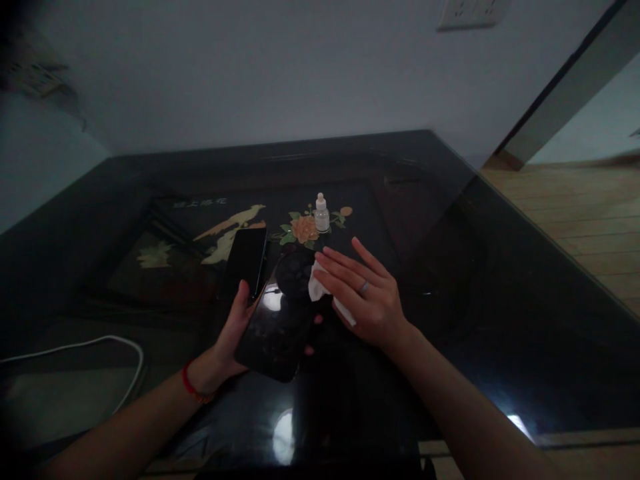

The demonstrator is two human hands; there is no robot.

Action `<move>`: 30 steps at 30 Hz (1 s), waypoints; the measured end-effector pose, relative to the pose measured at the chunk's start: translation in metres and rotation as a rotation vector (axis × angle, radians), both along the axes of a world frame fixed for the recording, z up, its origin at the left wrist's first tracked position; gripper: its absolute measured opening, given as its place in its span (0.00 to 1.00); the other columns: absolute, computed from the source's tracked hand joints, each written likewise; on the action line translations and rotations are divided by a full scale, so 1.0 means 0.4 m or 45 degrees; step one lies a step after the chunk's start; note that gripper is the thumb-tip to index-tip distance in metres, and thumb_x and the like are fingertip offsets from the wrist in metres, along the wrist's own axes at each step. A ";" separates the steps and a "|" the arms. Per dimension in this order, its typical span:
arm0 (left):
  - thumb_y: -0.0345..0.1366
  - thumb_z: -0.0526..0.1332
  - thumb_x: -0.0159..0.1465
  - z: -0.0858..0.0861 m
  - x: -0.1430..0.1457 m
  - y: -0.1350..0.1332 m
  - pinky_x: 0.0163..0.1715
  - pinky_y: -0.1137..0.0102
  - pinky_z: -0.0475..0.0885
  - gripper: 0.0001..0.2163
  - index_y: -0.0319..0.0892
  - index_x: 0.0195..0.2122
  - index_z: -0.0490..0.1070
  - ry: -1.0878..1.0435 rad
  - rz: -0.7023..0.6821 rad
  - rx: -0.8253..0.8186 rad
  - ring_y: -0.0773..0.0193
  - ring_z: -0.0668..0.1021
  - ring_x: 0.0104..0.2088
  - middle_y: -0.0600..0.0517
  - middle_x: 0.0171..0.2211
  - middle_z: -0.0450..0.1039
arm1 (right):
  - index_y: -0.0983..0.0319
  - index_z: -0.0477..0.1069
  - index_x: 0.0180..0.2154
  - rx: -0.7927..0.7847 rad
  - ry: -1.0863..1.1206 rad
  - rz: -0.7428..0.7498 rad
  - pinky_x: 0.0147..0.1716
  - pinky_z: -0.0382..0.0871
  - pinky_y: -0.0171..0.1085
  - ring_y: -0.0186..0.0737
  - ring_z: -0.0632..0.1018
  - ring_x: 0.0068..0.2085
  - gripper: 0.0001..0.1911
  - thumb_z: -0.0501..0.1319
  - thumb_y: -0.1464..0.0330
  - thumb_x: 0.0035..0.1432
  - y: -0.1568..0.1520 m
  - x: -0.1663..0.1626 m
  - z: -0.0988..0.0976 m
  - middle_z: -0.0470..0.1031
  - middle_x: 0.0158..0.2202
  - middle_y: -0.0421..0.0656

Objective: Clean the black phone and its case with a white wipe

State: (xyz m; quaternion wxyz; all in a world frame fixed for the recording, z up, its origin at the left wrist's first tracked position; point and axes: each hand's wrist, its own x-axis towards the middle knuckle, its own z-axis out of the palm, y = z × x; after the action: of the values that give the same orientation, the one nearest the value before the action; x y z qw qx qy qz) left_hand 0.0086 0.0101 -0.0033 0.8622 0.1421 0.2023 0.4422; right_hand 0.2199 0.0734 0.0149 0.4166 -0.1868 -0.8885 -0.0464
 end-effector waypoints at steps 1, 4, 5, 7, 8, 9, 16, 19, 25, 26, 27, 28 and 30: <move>0.58 0.46 0.63 -0.001 0.002 -0.002 0.42 0.46 0.70 0.35 0.56 0.67 0.31 -0.006 -0.008 0.016 0.44 0.76 0.48 0.40 0.59 0.64 | 0.67 0.68 0.51 -0.015 0.040 -0.034 0.58 0.60 0.56 0.47 0.72 0.56 0.18 0.53 0.77 0.59 -0.001 0.000 0.000 0.74 0.50 0.55; 0.56 0.48 0.63 -0.004 0.009 -0.007 0.41 0.46 0.71 0.33 0.61 0.66 0.34 0.014 -0.024 0.039 0.44 0.77 0.47 0.43 0.59 0.63 | 0.65 0.64 0.55 -0.056 0.084 -0.068 0.59 0.58 0.57 0.47 0.70 0.58 0.20 0.50 0.73 0.62 -0.006 -0.008 -0.004 0.72 0.54 0.54; 0.56 0.49 0.63 -0.005 0.011 -0.009 0.41 0.46 0.71 0.33 0.61 0.66 0.35 0.029 -0.026 0.045 0.44 0.77 0.47 0.43 0.59 0.64 | 0.65 0.63 0.56 -0.071 0.071 -0.076 0.59 0.58 0.57 0.47 0.68 0.59 0.20 0.50 0.72 0.63 -0.008 -0.012 -0.007 0.71 0.55 0.54; 0.56 0.50 0.62 -0.007 0.014 -0.011 0.41 0.44 0.70 0.34 0.60 0.66 0.35 0.067 -0.043 0.050 0.44 0.77 0.46 0.42 0.58 0.65 | 0.66 0.61 0.58 -0.101 0.016 -0.079 0.60 0.56 0.57 0.47 0.66 0.60 0.21 0.49 0.70 0.65 -0.011 -0.022 -0.013 0.69 0.56 0.55; 0.56 0.51 0.62 -0.009 0.016 -0.012 0.41 0.44 0.70 0.36 0.58 0.66 0.34 0.091 -0.051 0.046 0.44 0.77 0.46 0.41 0.57 0.66 | 0.66 0.60 0.59 -0.114 -0.022 -0.065 0.60 0.55 0.57 0.47 0.65 0.61 0.21 0.48 0.70 0.66 -0.012 -0.027 -0.015 0.68 0.57 0.55; 0.57 0.52 0.61 -0.010 0.017 -0.013 0.42 0.44 0.70 0.37 0.57 0.67 0.33 0.114 -0.053 0.040 0.43 0.77 0.46 0.40 0.57 0.66 | 0.67 0.59 0.59 -0.117 -0.058 -0.039 0.61 0.55 0.57 0.47 0.65 0.61 0.21 0.47 0.70 0.66 -0.014 -0.031 -0.017 0.68 0.57 0.55; 0.55 0.50 0.63 -0.011 0.011 -0.005 0.53 0.50 0.64 0.34 0.55 0.67 0.35 0.113 0.049 0.029 0.50 0.72 0.54 0.44 0.59 0.64 | 0.68 0.65 0.55 -0.033 -0.122 0.195 0.60 0.58 0.57 0.45 0.69 0.59 0.18 0.50 0.72 0.65 -0.027 -0.030 -0.009 0.73 0.52 0.52; 0.56 0.47 0.64 -0.009 0.008 -0.003 0.49 0.48 0.67 0.33 0.57 0.67 0.34 0.073 0.019 0.059 0.47 0.74 0.52 0.43 0.59 0.65 | 0.65 0.63 0.57 -0.072 0.059 0.085 0.59 0.61 0.56 0.45 0.70 0.57 0.20 0.50 0.72 0.64 -0.020 -0.010 -0.003 0.73 0.53 0.50; 0.56 0.48 0.63 -0.012 0.012 -0.011 0.42 0.46 0.70 0.33 0.59 0.66 0.34 0.055 -0.062 0.104 0.42 0.75 0.50 0.42 0.59 0.64 | 0.63 0.54 0.63 -0.049 0.115 -0.106 0.61 0.55 0.57 0.47 0.66 0.60 0.25 0.49 0.73 0.65 -0.009 -0.012 -0.008 0.68 0.58 0.50; 0.56 0.48 0.63 -0.012 0.014 -0.012 0.42 0.46 0.70 0.34 0.59 0.66 0.34 0.065 -0.072 0.099 0.43 0.75 0.49 0.42 0.58 0.64 | 0.63 0.55 0.62 -0.045 0.034 -0.069 0.62 0.52 0.57 0.47 0.65 0.61 0.24 0.48 0.72 0.66 -0.011 -0.017 -0.009 0.67 0.58 0.50; 0.56 0.49 0.63 -0.012 0.015 -0.014 0.43 0.47 0.70 0.34 0.59 0.66 0.34 0.080 -0.081 0.088 0.44 0.75 0.49 0.41 0.58 0.64 | 0.64 0.55 0.62 -0.039 -0.045 -0.031 0.63 0.48 0.58 0.46 0.64 0.61 0.22 0.46 0.71 0.67 -0.013 -0.021 -0.009 0.66 0.58 0.50; 0.56 0.49 0.63 -0.012 0.016 -0.016 0.44 0.47 0.70 0.34 0.58 0.66 0.34 0.095 -0.082 0.076 0.45 0.76 0.48 0.41 0.58 0.64 | 0.64 0.56 0.61 -0.029 -0.106 -0.006 0.64 0.44 0.58 0.45 0.64 0.62 0.22 0.45 0.71 0.68 -0.014 -0.024 -0.009 0.66 0.59 0.50; 0.56 0.50 0.63 -0.011 0.017 -0.018 0.46 0.47 0.68 0.34 0.59 0.66 0.34 0.115 -0.064 0.062 0.46 0.75 0.49 0.42 0.59 0.64 | 0.64 0.58 0.60 -0.007 -0.152 -0.025 0.64 0.38 0.59 0.44 0.64 0.62 0.21 0.43 0.72 0.69 -0.012 -0.025 -0.007 0.67 0.58 0.49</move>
State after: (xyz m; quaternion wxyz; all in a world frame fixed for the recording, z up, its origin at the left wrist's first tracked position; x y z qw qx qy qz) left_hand 0.0154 0.0027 -0.0079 0.8592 0.1880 0.2267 0.4184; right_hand 0.2100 0.0686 0.0122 0.3618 -0.1937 -0.9100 -0.0591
